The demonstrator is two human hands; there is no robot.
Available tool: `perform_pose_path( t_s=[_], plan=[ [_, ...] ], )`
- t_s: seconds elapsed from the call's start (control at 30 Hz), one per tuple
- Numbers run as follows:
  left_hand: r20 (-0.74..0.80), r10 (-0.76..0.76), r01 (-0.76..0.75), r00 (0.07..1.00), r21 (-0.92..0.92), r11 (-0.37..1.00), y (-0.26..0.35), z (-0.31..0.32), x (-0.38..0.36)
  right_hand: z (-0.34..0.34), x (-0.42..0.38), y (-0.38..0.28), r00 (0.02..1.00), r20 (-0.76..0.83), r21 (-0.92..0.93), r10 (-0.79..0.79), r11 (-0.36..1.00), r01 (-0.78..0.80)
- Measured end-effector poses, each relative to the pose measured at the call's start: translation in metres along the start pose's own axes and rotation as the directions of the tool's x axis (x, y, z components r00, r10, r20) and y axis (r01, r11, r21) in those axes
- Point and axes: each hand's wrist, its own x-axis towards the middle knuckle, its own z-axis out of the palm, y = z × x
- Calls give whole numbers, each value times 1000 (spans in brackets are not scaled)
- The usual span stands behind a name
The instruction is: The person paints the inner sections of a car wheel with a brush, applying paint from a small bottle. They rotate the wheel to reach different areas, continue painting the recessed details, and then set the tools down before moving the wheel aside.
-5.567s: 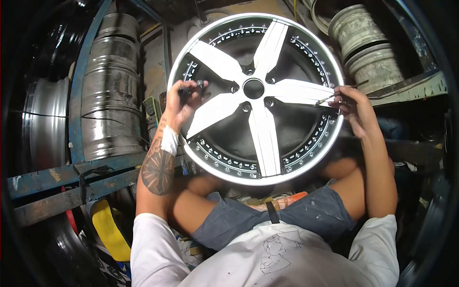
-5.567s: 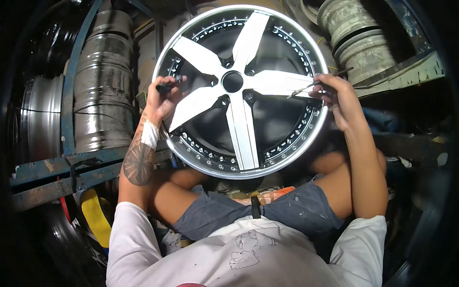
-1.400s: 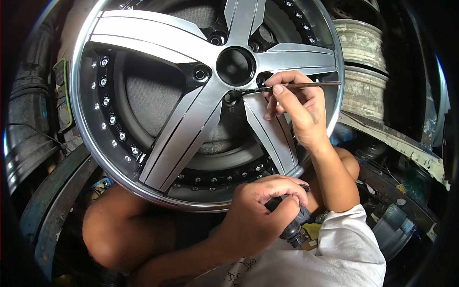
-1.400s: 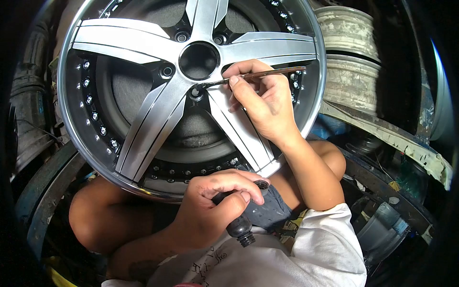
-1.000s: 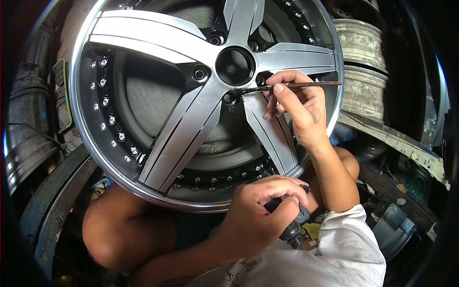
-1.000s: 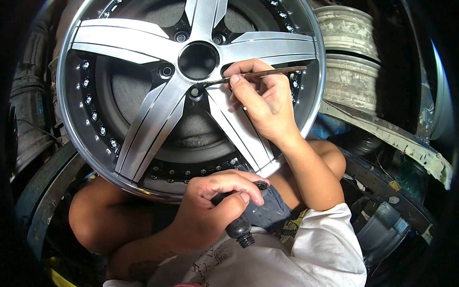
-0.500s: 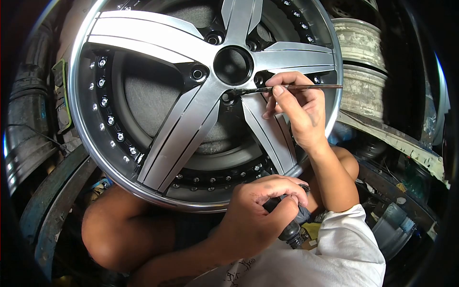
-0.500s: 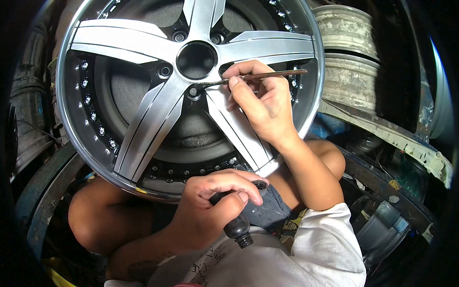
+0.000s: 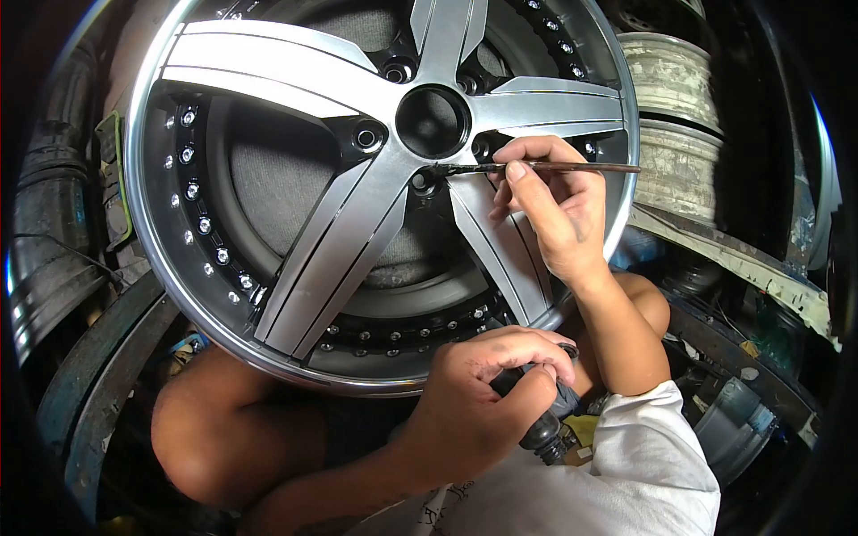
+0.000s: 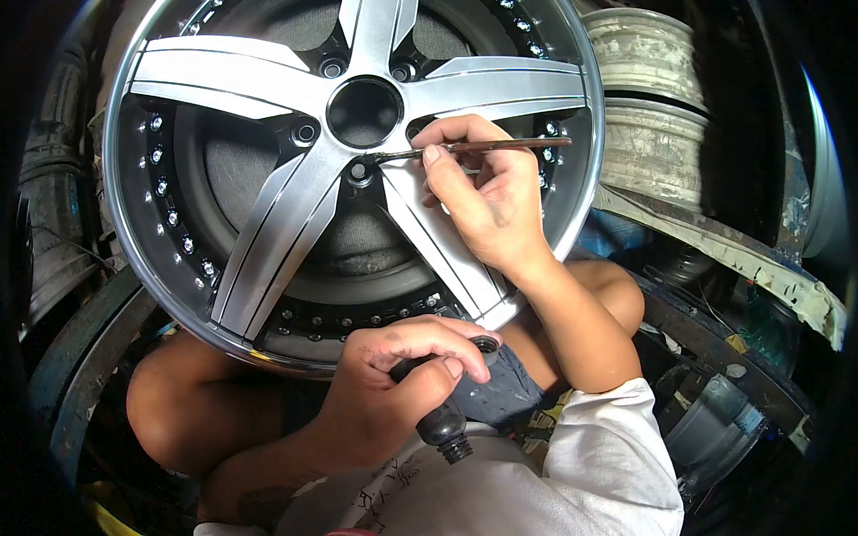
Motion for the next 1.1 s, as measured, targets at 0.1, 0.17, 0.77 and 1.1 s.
perform_pose_path(
  t_s=[0.1,0.17,0.77,1.1],
  plan=[
    [2,10,-10,1000,-3,1000,0,0,0,-1,-1,-1,1000,2,-3,3,1000,-3],
    [0,5,-5,1000,-4,1000,0,0,0,-1,-1,-1,1000,7,-13,2,1000,-2],
    [5,0,1,1000,-19,1000,1,1,0,-1,-1,3,999,38,-26,-39,999,40],
    [16,-4,4,1000,-23,1000,2,0,0,-1,0,2,998,43,-40,-35,999,36]
  ],
)
